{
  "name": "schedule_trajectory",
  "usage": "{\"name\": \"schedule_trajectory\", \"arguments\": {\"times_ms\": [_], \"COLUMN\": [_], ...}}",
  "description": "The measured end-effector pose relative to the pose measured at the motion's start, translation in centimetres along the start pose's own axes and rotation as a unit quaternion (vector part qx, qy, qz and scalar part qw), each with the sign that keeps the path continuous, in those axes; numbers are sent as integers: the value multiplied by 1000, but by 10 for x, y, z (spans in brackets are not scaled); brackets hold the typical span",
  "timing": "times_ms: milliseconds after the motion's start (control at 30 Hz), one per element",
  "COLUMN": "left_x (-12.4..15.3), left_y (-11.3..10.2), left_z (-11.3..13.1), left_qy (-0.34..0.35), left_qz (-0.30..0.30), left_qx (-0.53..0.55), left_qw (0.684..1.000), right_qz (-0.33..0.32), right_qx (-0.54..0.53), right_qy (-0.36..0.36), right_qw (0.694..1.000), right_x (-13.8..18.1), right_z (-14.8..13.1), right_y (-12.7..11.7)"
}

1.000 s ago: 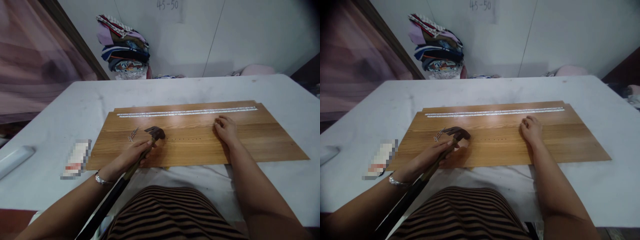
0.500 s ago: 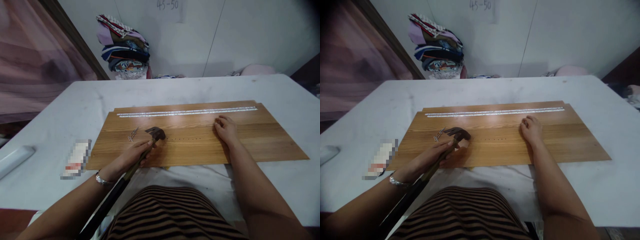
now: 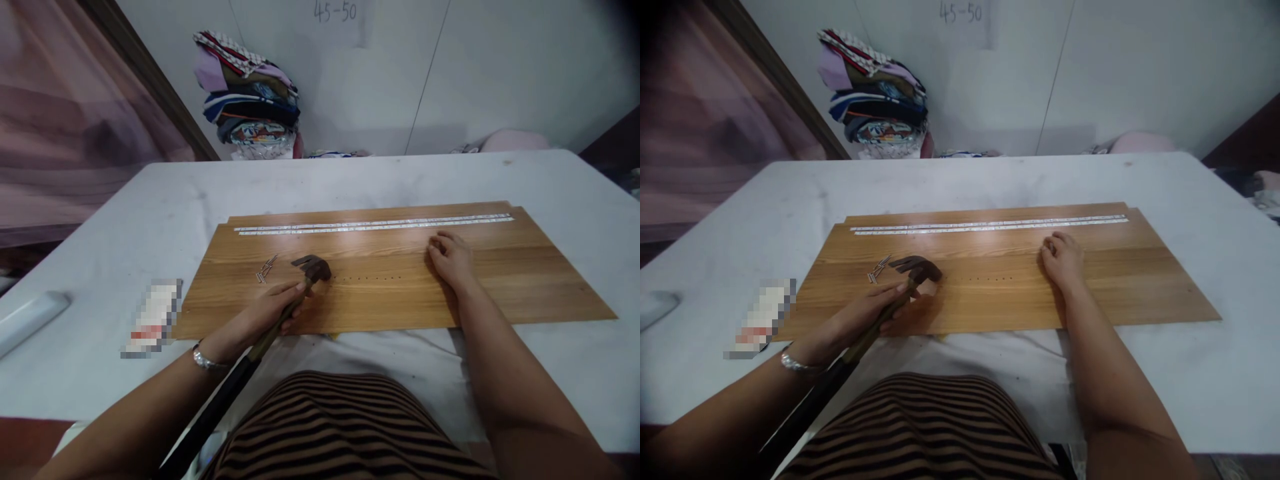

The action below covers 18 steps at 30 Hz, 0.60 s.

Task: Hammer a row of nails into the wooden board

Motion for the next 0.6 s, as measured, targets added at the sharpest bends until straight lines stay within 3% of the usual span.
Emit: {"name": "schedule_trajectory", "arguments": {"times_ms": [600], "left_x": [0], "left_y": [1], "left_z": [0], "left_qy": [2], "left_qz": [-6], "left_qx": [-12], "left_qw": [1000], "right_qz": [13], "right_qx": [-3], "right_qy": [-1], "right_qw": [1000], "right_x": [-1], "right_z": [5], "right_y": [2]}}
Point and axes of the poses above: each hand's wrist, its own x-axis away from the middle knuckle, its own y-axis out of the palm, z = x × y, the point moved 8 cm from there along -x, towards the middle knuckle, and after that the axes turned 2 degrees about z, right-handed, at the moved point
